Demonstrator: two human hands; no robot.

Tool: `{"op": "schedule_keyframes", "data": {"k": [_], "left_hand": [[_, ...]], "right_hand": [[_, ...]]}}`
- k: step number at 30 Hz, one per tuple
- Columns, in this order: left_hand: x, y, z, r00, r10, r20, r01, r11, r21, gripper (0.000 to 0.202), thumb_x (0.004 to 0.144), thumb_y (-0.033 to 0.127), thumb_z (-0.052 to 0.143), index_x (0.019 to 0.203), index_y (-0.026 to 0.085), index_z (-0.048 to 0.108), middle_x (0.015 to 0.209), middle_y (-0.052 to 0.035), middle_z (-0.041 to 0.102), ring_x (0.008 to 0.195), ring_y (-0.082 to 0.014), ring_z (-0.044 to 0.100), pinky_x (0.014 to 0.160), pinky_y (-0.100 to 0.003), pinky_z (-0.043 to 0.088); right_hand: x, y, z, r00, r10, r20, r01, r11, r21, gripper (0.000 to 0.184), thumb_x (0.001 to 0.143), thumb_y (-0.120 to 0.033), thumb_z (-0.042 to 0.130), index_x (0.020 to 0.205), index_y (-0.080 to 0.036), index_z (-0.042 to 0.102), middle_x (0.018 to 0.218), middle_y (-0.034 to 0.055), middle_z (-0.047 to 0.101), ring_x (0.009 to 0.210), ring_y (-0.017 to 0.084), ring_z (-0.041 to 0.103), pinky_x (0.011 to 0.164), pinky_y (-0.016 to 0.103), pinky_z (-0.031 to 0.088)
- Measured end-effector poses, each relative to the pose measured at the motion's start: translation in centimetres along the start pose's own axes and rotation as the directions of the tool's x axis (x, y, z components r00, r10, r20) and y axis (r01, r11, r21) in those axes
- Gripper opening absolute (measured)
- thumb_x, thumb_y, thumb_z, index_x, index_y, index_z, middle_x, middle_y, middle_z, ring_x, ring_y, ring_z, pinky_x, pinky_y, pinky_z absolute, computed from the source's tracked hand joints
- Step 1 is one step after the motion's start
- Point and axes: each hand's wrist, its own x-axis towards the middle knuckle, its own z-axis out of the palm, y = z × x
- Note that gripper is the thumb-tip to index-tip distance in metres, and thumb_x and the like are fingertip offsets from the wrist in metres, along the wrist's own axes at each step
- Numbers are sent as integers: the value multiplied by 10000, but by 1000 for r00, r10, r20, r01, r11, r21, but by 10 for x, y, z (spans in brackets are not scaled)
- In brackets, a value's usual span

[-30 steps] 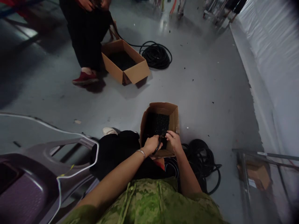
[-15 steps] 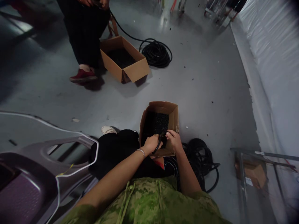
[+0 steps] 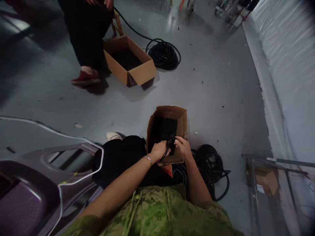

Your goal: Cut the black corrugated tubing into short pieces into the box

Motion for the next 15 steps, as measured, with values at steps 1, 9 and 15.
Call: {"op": "schedule_keyframes", "data": {"k": [1,9,15], "left_hand": [[0,0,-1,1000,-1,0,1,1000,4,289,874,351,538,1070,150,608,1117,-134,698,997,-259,686,842,-310,500],[-2,2,-3,1000,4,11,-5,1000,25,298,868,350,530,1063,142,618,1097,-133,706,983,-266,694,842,-319,510],[1,-1,2,1000,11,8,-11,1000,27,306,874,348,516,1074,142,623,1108,-140,705,998,-267,691,845,-324,512]], "right_hand": [[0,0,0,1000,-6,2,6,1000,5,381,764,-415,633,1023,-149,721,699,15,679,562,124,548,609,269,482],[-1,7,-2,1000,-7,10,7,1000,-3,366,772,-418,640,1018,-163,730,709,18,688,572,130,562,632,277,494],[-1,9,-3,999,20,26,-20,1000,14,377,764,-418,651,1026,-156,727,748,33,712,593,138,583,672,293,504]]}}
